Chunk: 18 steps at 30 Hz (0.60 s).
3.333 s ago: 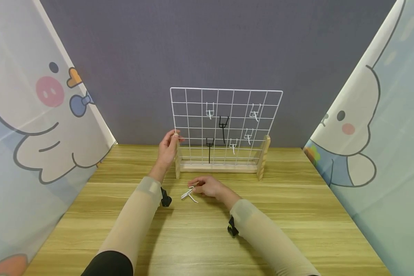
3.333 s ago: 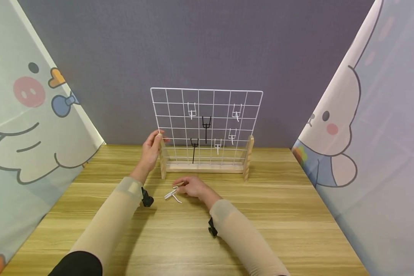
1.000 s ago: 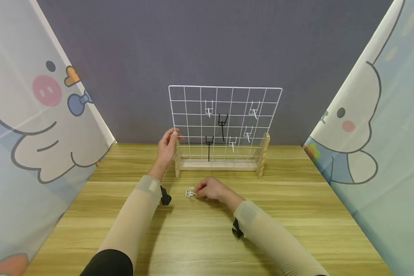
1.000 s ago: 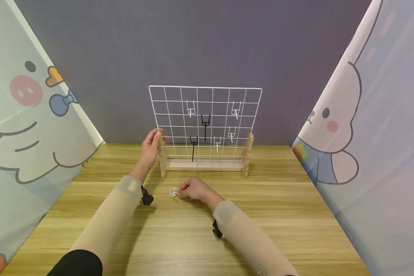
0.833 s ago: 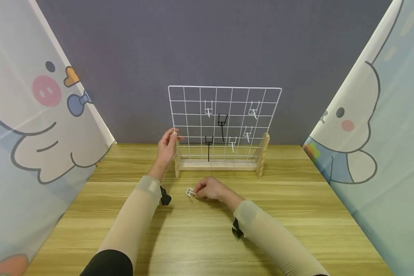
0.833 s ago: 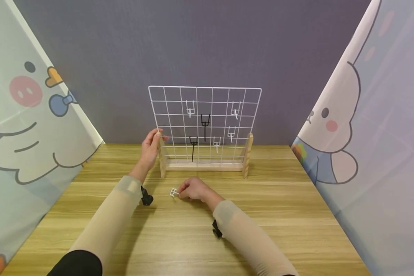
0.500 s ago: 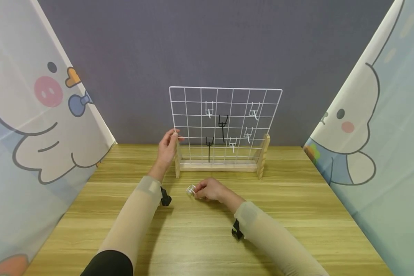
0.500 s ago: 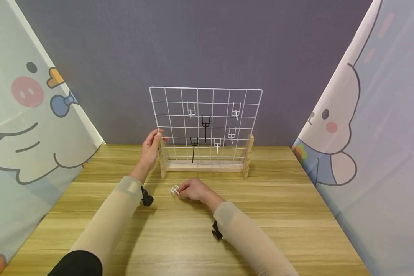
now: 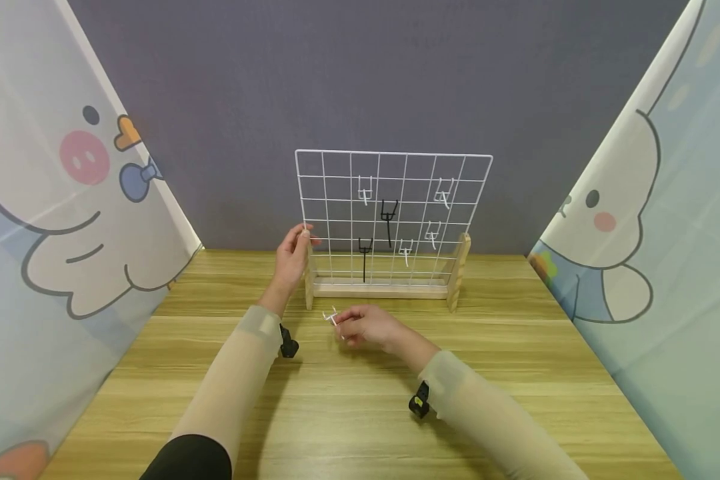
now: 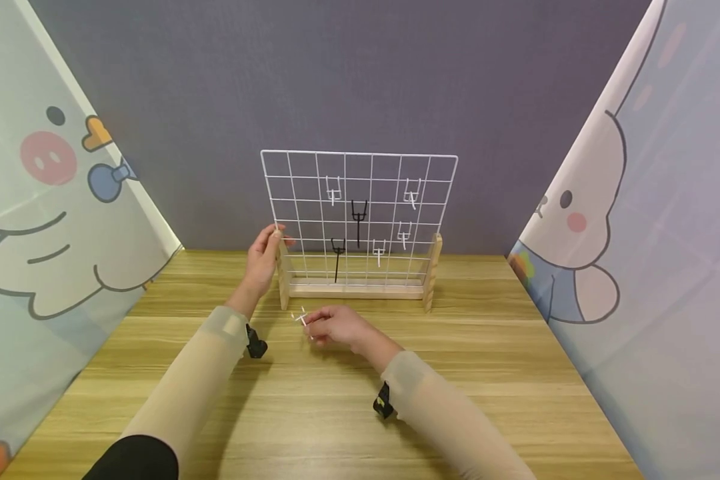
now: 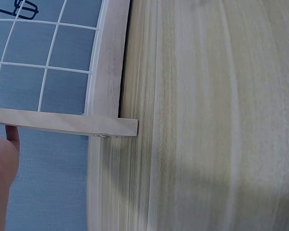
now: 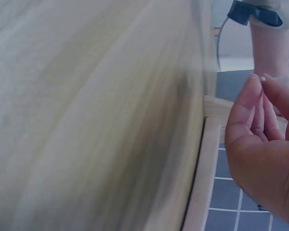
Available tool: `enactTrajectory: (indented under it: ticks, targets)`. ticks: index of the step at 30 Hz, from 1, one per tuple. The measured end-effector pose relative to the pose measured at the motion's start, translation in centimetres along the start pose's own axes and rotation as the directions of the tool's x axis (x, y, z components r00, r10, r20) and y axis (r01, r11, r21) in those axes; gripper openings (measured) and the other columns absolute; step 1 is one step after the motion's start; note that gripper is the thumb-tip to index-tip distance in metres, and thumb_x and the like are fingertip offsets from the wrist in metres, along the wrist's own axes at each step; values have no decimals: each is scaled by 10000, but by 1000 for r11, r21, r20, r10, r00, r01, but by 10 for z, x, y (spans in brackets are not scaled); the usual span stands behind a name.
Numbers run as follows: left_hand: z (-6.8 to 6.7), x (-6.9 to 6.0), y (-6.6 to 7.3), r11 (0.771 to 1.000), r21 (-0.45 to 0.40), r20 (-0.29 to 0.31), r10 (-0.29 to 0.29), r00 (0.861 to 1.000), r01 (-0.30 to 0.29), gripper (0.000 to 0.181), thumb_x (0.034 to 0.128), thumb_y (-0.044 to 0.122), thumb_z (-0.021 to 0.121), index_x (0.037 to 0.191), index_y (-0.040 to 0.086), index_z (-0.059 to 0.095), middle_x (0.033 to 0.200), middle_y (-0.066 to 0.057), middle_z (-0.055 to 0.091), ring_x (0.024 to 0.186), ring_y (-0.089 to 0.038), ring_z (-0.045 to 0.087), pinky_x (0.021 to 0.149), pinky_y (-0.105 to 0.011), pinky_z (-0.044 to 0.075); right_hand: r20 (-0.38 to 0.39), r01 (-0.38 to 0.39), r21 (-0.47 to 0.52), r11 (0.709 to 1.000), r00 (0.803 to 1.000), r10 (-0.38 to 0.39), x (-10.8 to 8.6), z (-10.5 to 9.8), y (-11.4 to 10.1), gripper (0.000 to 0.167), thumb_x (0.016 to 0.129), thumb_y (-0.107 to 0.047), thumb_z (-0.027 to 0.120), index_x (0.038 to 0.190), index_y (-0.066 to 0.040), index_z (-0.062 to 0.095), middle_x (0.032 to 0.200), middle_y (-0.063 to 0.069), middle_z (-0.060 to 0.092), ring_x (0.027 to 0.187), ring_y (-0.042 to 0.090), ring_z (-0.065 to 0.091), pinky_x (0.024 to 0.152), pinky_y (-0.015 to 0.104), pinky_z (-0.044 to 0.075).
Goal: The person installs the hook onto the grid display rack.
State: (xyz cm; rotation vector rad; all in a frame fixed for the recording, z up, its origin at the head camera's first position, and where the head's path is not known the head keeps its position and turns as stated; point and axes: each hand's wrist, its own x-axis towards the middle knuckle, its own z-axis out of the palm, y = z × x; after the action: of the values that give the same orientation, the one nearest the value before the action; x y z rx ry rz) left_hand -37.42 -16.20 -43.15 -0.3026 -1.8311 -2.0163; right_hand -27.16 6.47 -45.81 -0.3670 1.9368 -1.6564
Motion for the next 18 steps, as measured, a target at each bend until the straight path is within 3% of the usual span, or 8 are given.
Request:
enactTrajectory:
  ticks: [4, 8, 12, 15, 18]
  targets:
    - [1, 0, 0, 1000, -20, -1, 18, 1000, -18, 369, 1170, 162, 521, 1420, -103, 581, 1011, 58, 776, 1009, -114, 740, 1018, -338, 526, -5, 52, 46, 998, 999, -52, -5, 2, -13, 398, 1023, -46, 736, 1370, 124, 640, 1018, 28, 753, 877, 123, 703, 846, 302, 630]
    - [2, 1, 1, 999, -30, 1, 18, 1000, -18, 365, 1170, 162, 518, 1411, -104, 586, 979, 168, 760, 1041, -155, 737, 1104, -419, 490, -43, 102, 74, 992, 994, -99, -7, 4, -28, 366, 1038, -39, 721, 1368, 106, 657, 1063, 56, 784, 887, 108, 725, 904, 343, 647]
    - [2, 0, 2, 1000, -21, 3, 10, 1000, -10, 368, 1173, 168, 513, 1416, -99, 585, 974, 197, 754, 1063, -182, 726, 1087, -393, 491, -87, 142, 91, 986, 987, -135, -7, 6, -46, 326, 1034, -35, 728, 1341, 70, 696, 1101, 113, 792, 879, 96, 730, 867, 306, 640]
    - [1, 0, 2, 1000, -7, 4, 4, 1000, -4, 367, 1176, 180, 509, 1423, -79, 591, 977, 192, 752, 1061, -168, 717, 1040, -336, 501, -114, 159, 101, 982, 982, -148, -7, 6, -60, 349, 1030, -33, 733, 1361, 70, 689, 1093, 114, 786, 899, 113, 732, 864, 287, 635]
    - [0, 0, 1, 1000, -2, 6, 4, 1000, -4, 369, 1176, 188, 511, 1426, -72, 590, 990, 160, 753, 1052, -151, 715, 1054, -349, 506, -141, 172, 102, 980, 977, -157, -4, 5, -69, 366, 1034, -50, 734, 1378, 63, 682, 1093, 79, 781, 945, 143, 733, 901, 300, 635]
